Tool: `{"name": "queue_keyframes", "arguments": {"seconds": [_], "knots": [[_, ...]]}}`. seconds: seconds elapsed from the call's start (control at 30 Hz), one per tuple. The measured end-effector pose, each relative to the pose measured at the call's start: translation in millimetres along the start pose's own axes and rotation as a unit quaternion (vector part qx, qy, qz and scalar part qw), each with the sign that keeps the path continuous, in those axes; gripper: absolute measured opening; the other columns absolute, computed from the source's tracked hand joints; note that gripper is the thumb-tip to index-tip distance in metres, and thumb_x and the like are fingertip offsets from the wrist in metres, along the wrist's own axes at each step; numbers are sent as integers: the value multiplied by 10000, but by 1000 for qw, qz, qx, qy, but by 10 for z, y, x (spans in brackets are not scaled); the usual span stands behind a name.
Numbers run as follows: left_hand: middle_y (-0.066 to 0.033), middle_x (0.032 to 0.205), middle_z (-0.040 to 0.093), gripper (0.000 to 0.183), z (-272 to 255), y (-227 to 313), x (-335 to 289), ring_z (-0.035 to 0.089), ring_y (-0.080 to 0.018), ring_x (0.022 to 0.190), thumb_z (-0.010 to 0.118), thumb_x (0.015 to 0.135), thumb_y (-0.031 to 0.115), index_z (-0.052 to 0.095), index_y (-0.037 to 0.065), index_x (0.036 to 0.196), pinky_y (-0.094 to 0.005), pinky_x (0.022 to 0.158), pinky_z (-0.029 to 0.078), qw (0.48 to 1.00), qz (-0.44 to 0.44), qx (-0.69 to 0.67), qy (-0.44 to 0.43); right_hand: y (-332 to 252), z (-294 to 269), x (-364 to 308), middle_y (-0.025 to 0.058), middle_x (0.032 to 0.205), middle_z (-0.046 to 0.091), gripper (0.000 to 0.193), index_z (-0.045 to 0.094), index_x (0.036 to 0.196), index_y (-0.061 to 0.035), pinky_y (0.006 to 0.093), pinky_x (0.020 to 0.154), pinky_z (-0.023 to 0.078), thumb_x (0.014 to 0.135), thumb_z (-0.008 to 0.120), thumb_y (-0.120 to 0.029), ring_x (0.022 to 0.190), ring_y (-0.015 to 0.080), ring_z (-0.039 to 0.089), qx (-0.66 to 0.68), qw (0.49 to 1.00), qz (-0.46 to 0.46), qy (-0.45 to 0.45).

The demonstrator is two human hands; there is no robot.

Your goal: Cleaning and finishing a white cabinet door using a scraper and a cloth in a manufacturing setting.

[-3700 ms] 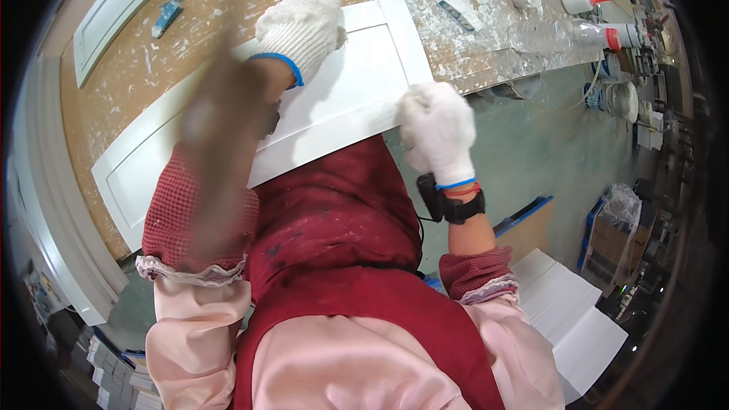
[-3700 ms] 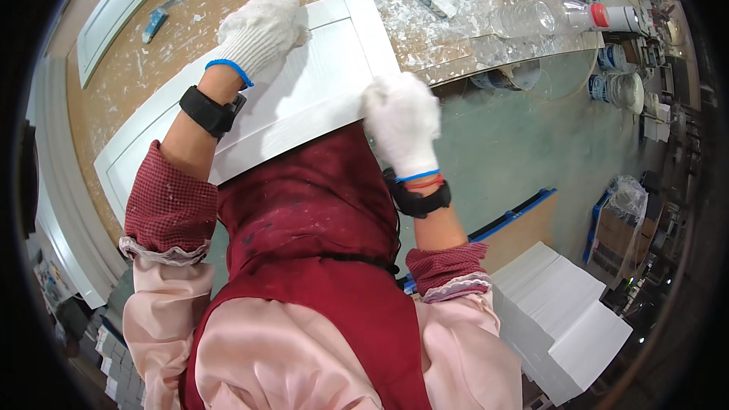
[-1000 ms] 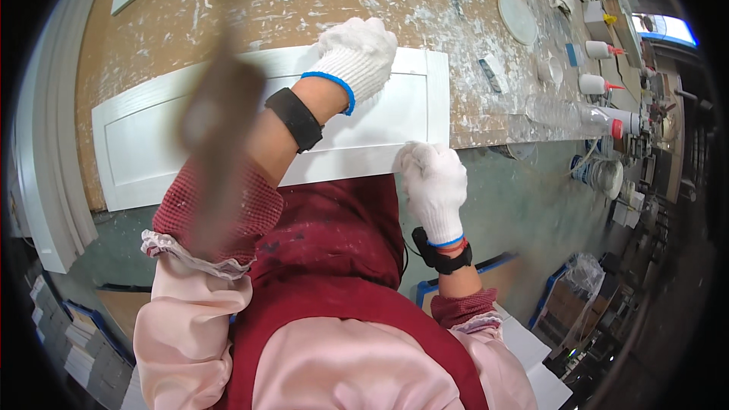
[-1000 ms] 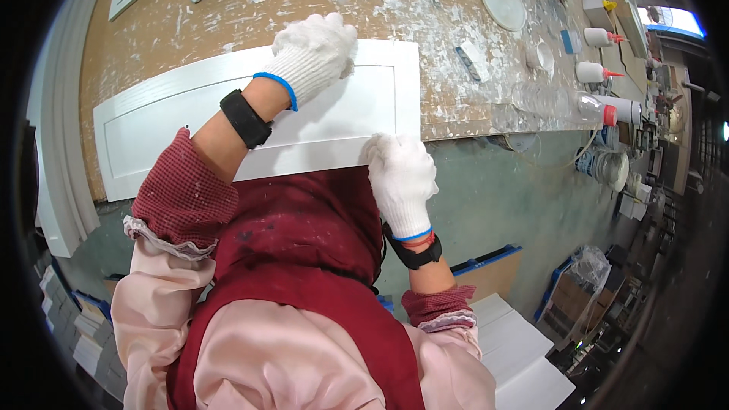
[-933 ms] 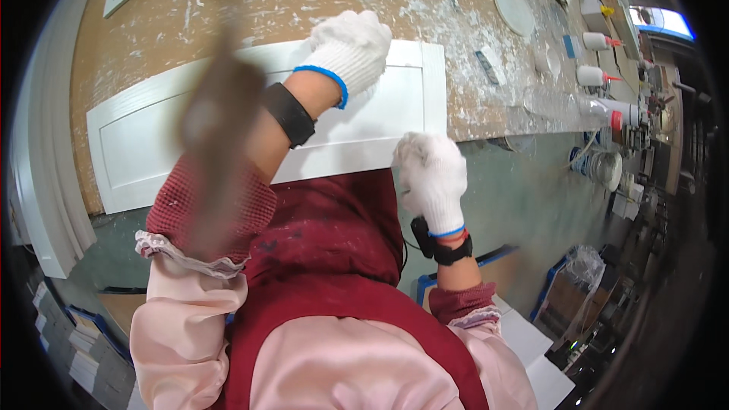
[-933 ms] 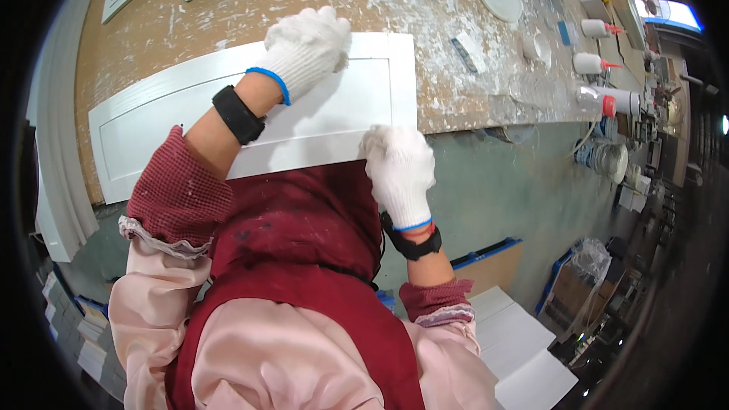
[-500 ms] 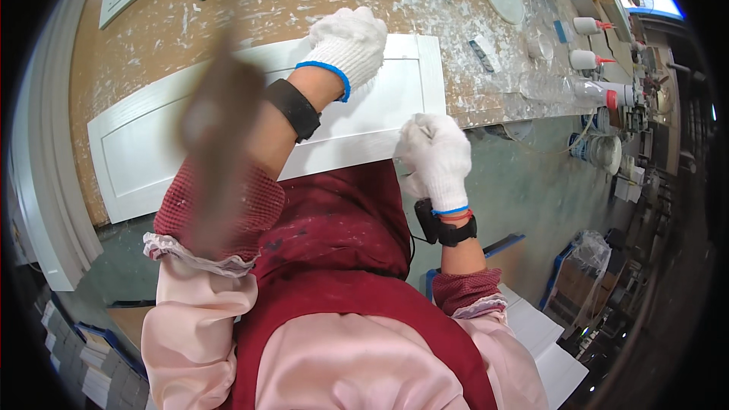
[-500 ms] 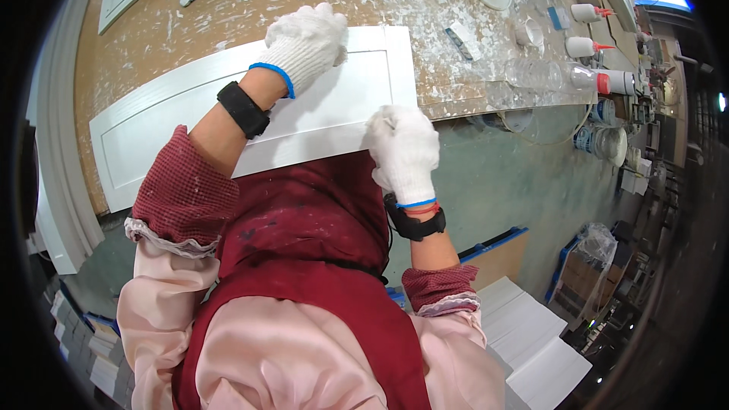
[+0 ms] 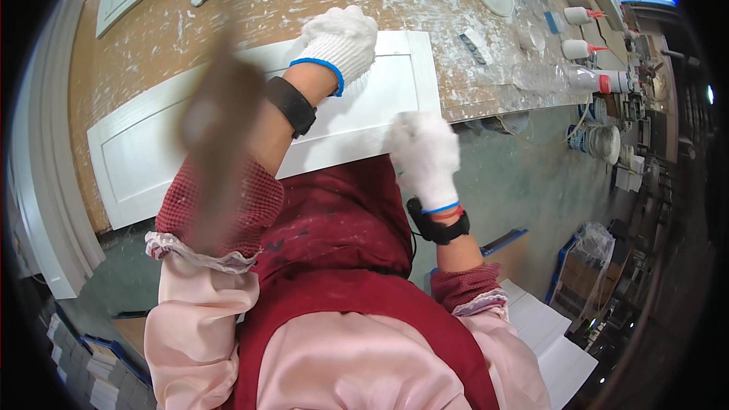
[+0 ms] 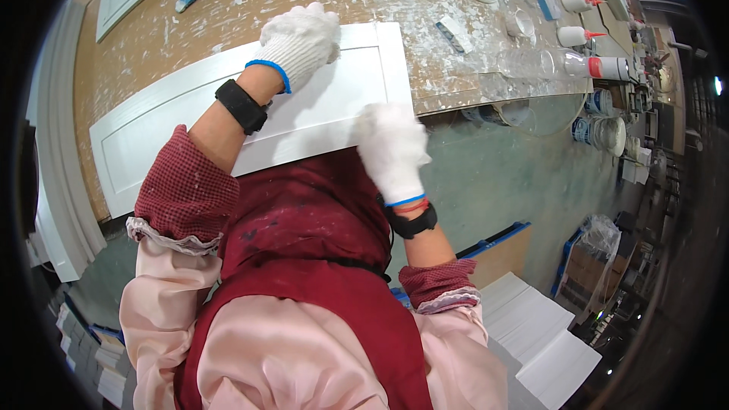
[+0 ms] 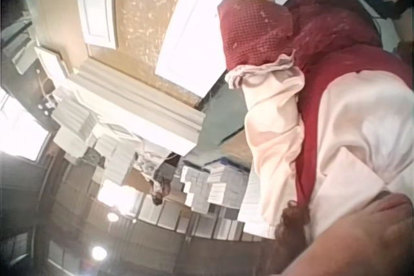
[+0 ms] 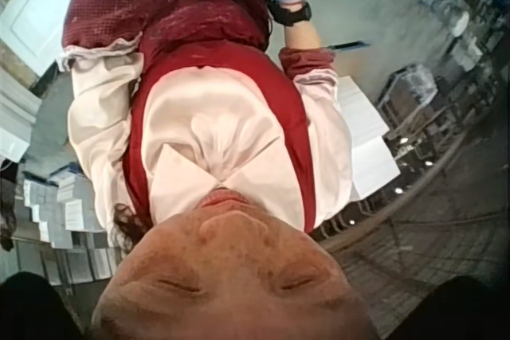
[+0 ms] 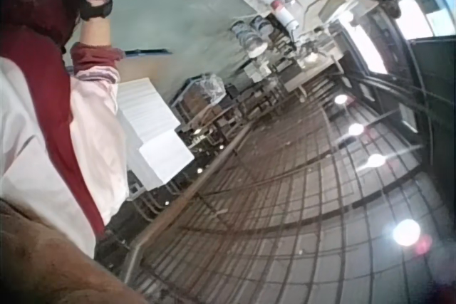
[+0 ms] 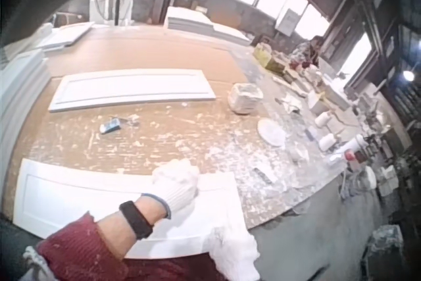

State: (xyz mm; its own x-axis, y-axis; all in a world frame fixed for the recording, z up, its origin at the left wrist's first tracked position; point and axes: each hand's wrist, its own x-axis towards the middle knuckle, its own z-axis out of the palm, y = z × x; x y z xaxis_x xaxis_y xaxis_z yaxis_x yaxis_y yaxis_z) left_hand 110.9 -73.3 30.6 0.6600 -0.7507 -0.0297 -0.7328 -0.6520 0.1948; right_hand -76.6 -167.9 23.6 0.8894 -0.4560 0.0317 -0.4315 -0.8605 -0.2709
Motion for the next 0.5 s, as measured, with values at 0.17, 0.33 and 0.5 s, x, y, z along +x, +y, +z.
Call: {"name": "queue_keyframes", "arguments": {"seconds": [0.17, 0.33, 0.5], "knots": [[-204, 1111, 632, 270, -35, 6, -18, 659, -356, 1028, 644, 886, 234, 678, 20, 1047, -469, 748, 588, 1000, 5, 12, 3, 53, -49, 20, 128, 854, 666, 112, 700, 782, -135, 457, 720, 522, 790, 641, -230, 802, 342, 648, 101, 989, 93, -52], [-195, 1106, 630, 276, -97, 46, -36, 659, -364, 1018, 658, 877, 258, 688, 27, 1025, -477, 756, 583, 1000, -18, -5, -8, 422, -246, -122, 144, 920, 676, 226, 733, 936, -82, 392, 765, 523, 820, 695, -273, 839, 293, 669, 166, 977, 126, 35], [-164, 1020, 615, 314, 7, 7, -177, 641, -335, 958, 664, 851, 262, 630, 42, 1072, -442, 746, 562, 999, 0, -1, 41, 764, -141, -347, 60, 973, 693, 209, 695, 1016, 16, 277, 787, 507, 865, 719, -126, 870, 126, 632, 424, 876, 223, 48]]}}
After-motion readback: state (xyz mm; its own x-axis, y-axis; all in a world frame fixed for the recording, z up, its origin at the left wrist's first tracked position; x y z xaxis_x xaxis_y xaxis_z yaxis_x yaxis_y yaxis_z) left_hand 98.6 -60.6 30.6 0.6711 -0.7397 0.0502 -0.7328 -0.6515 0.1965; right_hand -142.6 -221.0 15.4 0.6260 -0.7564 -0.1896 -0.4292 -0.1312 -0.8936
